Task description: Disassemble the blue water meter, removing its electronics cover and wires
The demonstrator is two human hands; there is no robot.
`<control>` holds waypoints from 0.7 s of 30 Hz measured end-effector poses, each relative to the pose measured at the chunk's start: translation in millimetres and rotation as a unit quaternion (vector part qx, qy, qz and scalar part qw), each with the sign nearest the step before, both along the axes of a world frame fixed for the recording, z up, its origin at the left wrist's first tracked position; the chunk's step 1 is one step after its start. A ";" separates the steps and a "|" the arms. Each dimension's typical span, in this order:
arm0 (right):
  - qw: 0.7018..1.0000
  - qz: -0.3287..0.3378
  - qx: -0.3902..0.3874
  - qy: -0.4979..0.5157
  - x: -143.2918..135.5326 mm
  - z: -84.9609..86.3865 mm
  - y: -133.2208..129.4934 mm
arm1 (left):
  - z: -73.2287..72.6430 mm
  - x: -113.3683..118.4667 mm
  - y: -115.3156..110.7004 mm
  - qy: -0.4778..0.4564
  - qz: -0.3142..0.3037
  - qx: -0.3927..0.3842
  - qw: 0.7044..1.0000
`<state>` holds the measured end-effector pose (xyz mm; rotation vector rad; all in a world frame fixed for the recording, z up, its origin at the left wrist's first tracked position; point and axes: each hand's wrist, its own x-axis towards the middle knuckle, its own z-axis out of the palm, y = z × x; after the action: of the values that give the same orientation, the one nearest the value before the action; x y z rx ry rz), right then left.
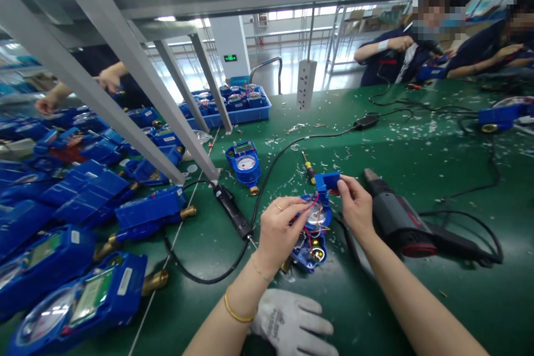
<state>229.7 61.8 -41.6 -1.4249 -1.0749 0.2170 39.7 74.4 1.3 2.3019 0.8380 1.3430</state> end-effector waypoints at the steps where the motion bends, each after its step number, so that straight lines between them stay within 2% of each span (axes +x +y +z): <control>1: 1.000 0.000 -0.005 -0.012 -1.3 -0.1 -0.9 | -0.3 -0.3 -1.0 -0.003 -0.004 -0.011 1.000; 3: 0.999 0.001 -0.021 -0.047 1.4 3.5 -6.9 | 0.3 -0.5 -3.3 -0.010 -0.007 -0.028 1.000; 5: 0.995 -0.008 -0.038 -0.097 18.8 12.0 -21.9 | 1.4 -0.3 -4.7 -0.015 -0.006 -0.031 0.999; 7: 0.985 -0.047 -0.059 -0.156 54.9 21.4 -47.4 | 2.4 0.1 -4.9 -0.017 -0.008 -0.022 1.000; 9: 0.963 -0.124 -0.103 -0.217 104.3 25.1 -80.1 | 3.3 0.8 -4.3 -0.018 -0.014 -0.013 1.000; 11: 0.935 -0.154 -0.183 -0.262 152.6 18.6 -112.4 | 4.2 1.7 -3.8 -0.018 -0.020 -0.008 1.000; 13: 0.919 -0.134 -0.243 -0.280 186.0 2.4 -135.3 | 4.7 2.6 -3.5 -0.016 -0.023 -0.005 1.000; 15: 0.906 -0.081 -0.287 -0.299 199.2 -18.2 -144.2 | 4.7 3.2 -3.4 -0.015 -0.023 -0.001 1.000; 17: 0.891 -0.040 -0.316 -0.322 196.9 -36.2 -141.7 | 4.0 3.1 -3.3 -0.012 -0.023 0.009 1.000; 19: 0.874 -0.025 -0.335 -0.352 188.9 -46.7 -135.0 | 2.8 2.4 -2.9 -0.005 -0.020 0.024 0.999; 21: 0.856 -0.032 -0.348 -0.381 183.3 -48.8 -131.5 | 1.7 1.4 -2.3 0.005 -0.016 0.038 0.999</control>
<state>413.0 -69.7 -90.4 -2.3048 -1.6877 -0.0366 41.2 72.1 3.0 2.3704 0.7620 1.3742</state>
